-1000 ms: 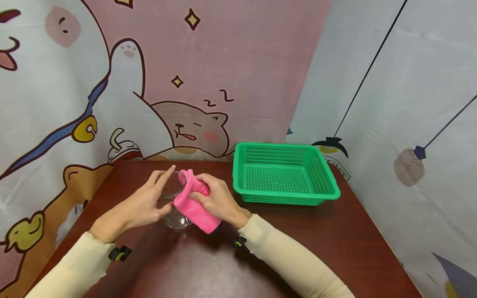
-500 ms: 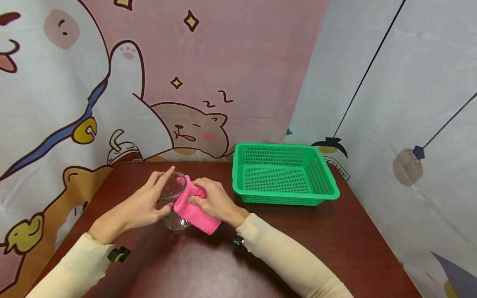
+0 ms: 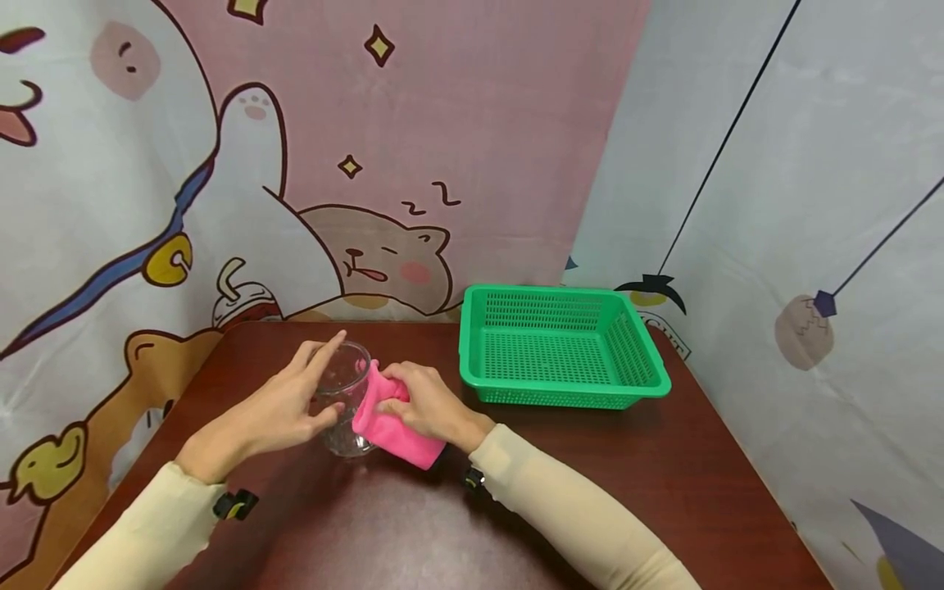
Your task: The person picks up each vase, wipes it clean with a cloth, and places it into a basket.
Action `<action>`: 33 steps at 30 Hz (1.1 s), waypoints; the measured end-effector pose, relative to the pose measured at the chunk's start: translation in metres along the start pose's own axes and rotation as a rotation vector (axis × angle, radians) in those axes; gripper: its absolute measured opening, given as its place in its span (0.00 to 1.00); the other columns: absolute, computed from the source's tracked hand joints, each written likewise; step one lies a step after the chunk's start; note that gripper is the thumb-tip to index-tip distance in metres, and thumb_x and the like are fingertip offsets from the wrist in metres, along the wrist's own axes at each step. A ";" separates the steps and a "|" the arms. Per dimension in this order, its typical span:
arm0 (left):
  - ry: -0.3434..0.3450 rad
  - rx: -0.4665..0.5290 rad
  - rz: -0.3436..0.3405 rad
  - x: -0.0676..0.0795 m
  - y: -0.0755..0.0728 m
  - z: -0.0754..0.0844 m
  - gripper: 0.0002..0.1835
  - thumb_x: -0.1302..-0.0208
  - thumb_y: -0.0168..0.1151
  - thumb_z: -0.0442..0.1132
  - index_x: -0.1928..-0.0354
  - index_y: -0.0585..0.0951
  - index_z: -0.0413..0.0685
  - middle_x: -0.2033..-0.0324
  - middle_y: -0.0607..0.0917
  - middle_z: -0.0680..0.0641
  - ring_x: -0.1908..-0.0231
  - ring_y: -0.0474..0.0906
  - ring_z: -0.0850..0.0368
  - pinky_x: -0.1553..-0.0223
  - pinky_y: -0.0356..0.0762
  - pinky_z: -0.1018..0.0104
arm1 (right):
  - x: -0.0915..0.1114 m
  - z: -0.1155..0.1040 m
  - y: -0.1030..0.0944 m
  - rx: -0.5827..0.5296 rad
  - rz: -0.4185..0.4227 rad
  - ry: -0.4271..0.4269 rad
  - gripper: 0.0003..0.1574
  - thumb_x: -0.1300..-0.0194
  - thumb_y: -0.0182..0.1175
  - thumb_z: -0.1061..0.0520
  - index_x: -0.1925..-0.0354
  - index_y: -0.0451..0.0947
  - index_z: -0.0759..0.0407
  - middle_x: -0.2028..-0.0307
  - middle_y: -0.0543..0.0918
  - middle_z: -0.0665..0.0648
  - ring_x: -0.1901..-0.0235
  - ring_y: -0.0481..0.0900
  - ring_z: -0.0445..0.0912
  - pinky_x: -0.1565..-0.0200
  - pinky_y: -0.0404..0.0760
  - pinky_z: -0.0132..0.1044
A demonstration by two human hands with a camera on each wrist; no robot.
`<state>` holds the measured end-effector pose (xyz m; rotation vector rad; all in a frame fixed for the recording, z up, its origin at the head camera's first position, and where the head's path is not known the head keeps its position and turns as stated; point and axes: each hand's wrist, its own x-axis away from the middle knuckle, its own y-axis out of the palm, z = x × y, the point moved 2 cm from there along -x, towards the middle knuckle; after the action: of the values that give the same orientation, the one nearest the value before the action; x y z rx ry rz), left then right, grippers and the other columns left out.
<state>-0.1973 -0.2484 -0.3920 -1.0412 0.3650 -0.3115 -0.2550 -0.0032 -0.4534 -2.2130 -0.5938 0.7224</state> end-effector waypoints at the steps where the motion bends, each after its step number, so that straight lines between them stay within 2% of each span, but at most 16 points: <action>1: 0.003 0.000 0.004 0.000 0.000 0.000 0.60 0.28 0.78 0.42 0.04 0.50 0.49 0.24 0.70 0.33 0.38 0.89 0.39 0.42 0.96 0.40 | 0.000 0.001 0.001 0.004 -0.006 0.002 0.22 0.25 0.82 0.50 0.39 0.90 0.55 0.51 0.91 0.53 0.56 0.81 0.40 0.55 0.80 0.27; 9: 0.031 -0.003 0.048 -0.001 0.000 -0.005 0.56 0.29 0.81 0.41 0.07 0.57 0.50 0.28 0.77 0.36 0.36 0.87 0.41 0.45 0.97 0.48 | 0.003 0.008 0.005 0.035 -0.053 0.023 0.22 0.25 0.82 0.49 0.41 0.89 0.55 0.54 0.91 0.52 0.59 0.80 0.41 0.58 0.78 0.28; 14: 0.050 0.010 0.064 -0.001 0.000 -0.009 0.55 0.30 0.83 0.41 0.09 0.60 0.50 0.32 0.81 0.38 0.37 0.89 0.42 0.40 0.95 0.42 | 0.006 0.012 0.009 0.075 -0.090 0.040 0.23 0.26 0.82 0.48 0.40 0.89 0.55 0.53 0.92 0.52 0.58 0.81 0.41 0.56 0.80 0.29; 18: 0.067 0.021 0.077 -0.003 0.001 -0.011 0.54 0.31 0.83 0.40 0.10 0.62 0.49 0.34 0.85 0.38 0.38 0.90 0.43 0.38 0.93 0.38 | 0.009 0.014 0.010 0.090 -0.110 0.062 0.24 0.26 0.82 0.48 0.39 0.88 0.55 0.50 0.94 0.53 0.54 0.85 0.42 0.51 0.85 0.32; 21: 0.066 0.041 0.077 -0.003 0.002 -0.013 0.54 0.31 0.83 0.40 0.10 0.62 0.50 0.35 0.87 0.39 0.39 0.91 0.44 0.40 0.94 0.40 | 0.010 0.016 0.012 0.085 -0.122 0.078 0.24 0.26 0.82 0.48 0.40 0.87 0.55 0.49 0.94 0.53 0.53 0.87 0.43 0.49 0.86 0.33; 25: 0.054 0.061 0.072 -0.003 0.002 -0.015 0.54 0.31 0.83 0.40 0.09 0.61 0.52 0.35 0.87 0.39 0.38 0.90 0.44 0.45 0.96 0.45 | 0.011 0.018 0.014 0.066 -0.132 0.093 0.23 0.26 0.82 0.48 0.41 0.86 0.55 0.50 0.93 0.53 0.54 0.86 0.43 0.50 0.85 0.33; 33: 0.050 0.073 0.067 -0.003 0.003 -0.015 0.55 0.31 0.83 0.40 0.09 0.61 0.52 0.34 0.87 0.39 0.37 0.89 0.43 0.46 0.96 0.49 | 0.013 0.019 0.016 0.054 -0.138 0.112 0.23 0.24 0.81 0.49 0.39 0.85 0.56 0.49 0.93 0.54 0.53 0.86 0.43 0.50 0.85 0.33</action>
<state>-0.2066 -0.2573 -0.4013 -0.9486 0.4302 -0.2889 -0.2552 0.0038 -0.4809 -2.1237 -0.6553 0.5336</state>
